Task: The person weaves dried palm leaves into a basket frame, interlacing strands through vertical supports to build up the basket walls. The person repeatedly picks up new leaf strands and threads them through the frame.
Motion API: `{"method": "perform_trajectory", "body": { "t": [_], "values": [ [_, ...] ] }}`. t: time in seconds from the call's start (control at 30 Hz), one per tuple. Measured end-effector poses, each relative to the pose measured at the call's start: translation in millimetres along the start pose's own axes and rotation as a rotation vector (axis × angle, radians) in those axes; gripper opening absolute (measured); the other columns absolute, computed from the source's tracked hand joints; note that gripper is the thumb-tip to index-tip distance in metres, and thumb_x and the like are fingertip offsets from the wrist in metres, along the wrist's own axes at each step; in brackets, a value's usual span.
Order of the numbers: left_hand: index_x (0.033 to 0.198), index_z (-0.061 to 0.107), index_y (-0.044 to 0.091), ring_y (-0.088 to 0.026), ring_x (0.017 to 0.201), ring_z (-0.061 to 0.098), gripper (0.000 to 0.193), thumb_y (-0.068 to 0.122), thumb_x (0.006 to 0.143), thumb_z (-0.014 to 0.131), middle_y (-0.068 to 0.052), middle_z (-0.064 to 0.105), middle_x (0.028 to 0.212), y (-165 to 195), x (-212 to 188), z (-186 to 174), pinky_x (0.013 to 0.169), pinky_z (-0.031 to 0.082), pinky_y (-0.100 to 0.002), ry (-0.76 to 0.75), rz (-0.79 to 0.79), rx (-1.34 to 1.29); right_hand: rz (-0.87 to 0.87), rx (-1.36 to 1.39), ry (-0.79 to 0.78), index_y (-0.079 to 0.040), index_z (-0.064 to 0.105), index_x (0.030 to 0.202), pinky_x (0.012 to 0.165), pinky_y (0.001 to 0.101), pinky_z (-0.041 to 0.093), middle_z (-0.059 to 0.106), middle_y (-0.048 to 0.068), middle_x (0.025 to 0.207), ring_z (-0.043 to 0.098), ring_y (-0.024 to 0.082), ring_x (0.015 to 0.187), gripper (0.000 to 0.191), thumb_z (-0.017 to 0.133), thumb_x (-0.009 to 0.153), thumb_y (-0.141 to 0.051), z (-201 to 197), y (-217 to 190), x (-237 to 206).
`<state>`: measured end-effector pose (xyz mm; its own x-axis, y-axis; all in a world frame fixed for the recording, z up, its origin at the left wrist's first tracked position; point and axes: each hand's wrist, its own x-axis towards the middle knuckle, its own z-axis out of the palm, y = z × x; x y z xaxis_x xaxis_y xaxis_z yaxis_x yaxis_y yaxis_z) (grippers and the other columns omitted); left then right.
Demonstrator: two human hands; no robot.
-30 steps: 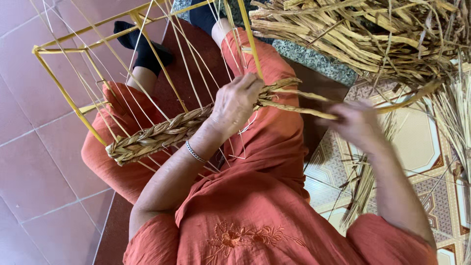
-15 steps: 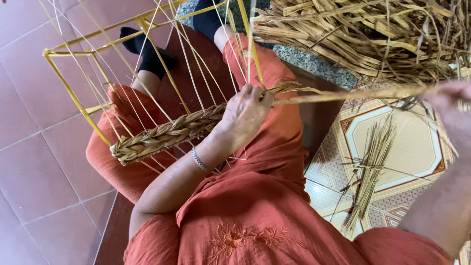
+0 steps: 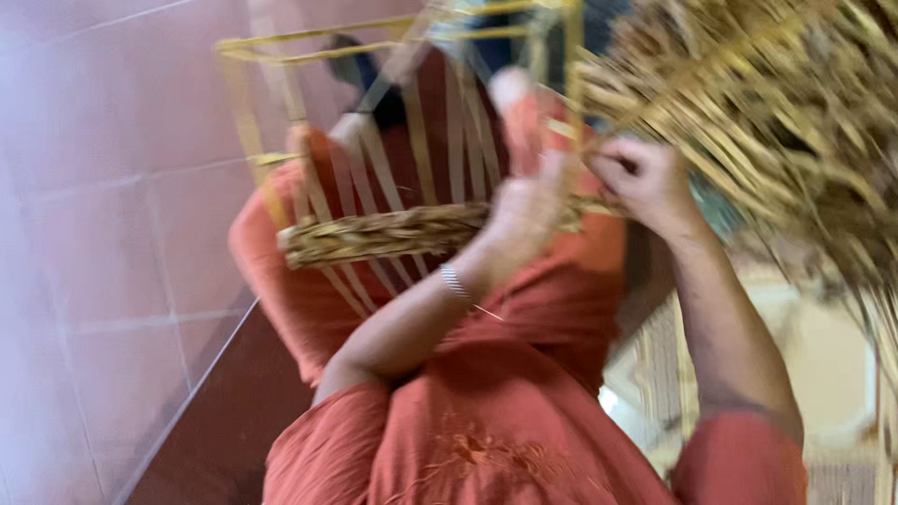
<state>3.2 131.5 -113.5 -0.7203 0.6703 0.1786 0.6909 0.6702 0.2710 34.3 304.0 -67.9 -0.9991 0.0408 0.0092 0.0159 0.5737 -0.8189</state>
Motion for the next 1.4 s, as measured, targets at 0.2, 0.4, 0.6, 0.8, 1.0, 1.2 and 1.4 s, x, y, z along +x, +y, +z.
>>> {"method": "perform_trajectory", "body": {
  "t": [0.2,0.4,0.6,0.8,1.0,1.2,1.4],
  "values": [
    [0.093,0.067,0.011,-0.027,0.073,0.073,0.02,0.026,0.08,0.061,-0.009,0.072,0.088,-4,15,-29,0.049,0.055,-0.045,0.011,0.042,-0.224,0.343,0.616,-0.119,-0.004,0.068,0.106,0.055,0.0268,0.043,0.062,0.002,0.077,0.053,0.012,0.06,0.013,0.055,0.102,-0.005,21,23,48],
    [0.1,0.075,0.014,-0.027,0.089,0.076,0.071,0.074,0.096,0.038,-0.018,0.074,0.107,-21,43,-64,0.068,0.062,-0.039,-0.268,-0.095,-0.127,0.412,0.64,-0.133,-0.011,0.059,0.108,0.054,0.0232,0.038,0.061,0.0,0.092,0.055,0.009,0.071,0.011,0.061,0.1,-0.003,33,29,67],
    [0.116,0.071,0.02,-0.027,0.078,0.076,0.059,0.063,0.088,0.044,-0.007,0.078,0.093,-54,55,-65,0.068,0.059,-0.042,-0.176,-0.085,-0.5,0.26,0.692,-0.251,-0.002,0.06,0.12,0.085,0.0272,0.056,0.068,0.009,0.111,0.067,0.015,0.098,0.019,0.063,0.102,0.002,47,39,79],
    [0.104,0.074,0.034,-0.024,0.082,0.074,0.025,0.041,0.089,0.054,-0.002,0.076,0.09,-41,55,-45,0.065,0.058,-0.043,-0.336,0.059,-0.335,0.219,0.594,-0.167,-0.007,0.058,0.122,0.081,0.0288,0.054,0.066,0.005,0.111,0.064,0.015,0.095,0.036,0.069,0.089,0.002,30,30,58],
    [0.068,0.069,0.015,-0.027,0.06,0.066,0.014,0.024,0.078,0.07,-0.006,0.065,0.065,-18,33,-27,0.053,0.048,-0.045,-0.165,0.248,-0.46,0.208,0.303,0.046,-0.007,0.056,0.112,0.079,0.0302,0.055,0.064,0.004,0.101,0.063,0.013,0.089,0.022,0.071,0.097,0.001,11,30,16],
    [0.123,0.058,0.006,-0.038,0.082,0.068,0.036,0.018,0.093,0.072,-0.022,0.062,0.109,4,38,-59,0.063,0.057,-0.047,0.172,0.022,-0.559,0.027,0.407,0.19,-0.006,0.059,0.109,0.08,0.0267,0.056,0.063,-0.001,0.097,0.062,0.011,0.088,0.02,0.056,0.096,0.008,12,12,-17],
    [0.14,0.04,0.0,-0.035,0.08,0.07,0.061,0.005,0.085,0.066,-0.019,0.064,0.111,15,84,-30,0.065,0.056,-0.048,-0.078,-0.041,-0.31,-0.083,-0.244,0.263,-0.002,0.069,0.104,0.072,0.0364,0.053,0.064,0.012,0.087,0.062,0.023,0.078,0.019,0.059,0.091,0.007,16,6,-28]
  ]
}}
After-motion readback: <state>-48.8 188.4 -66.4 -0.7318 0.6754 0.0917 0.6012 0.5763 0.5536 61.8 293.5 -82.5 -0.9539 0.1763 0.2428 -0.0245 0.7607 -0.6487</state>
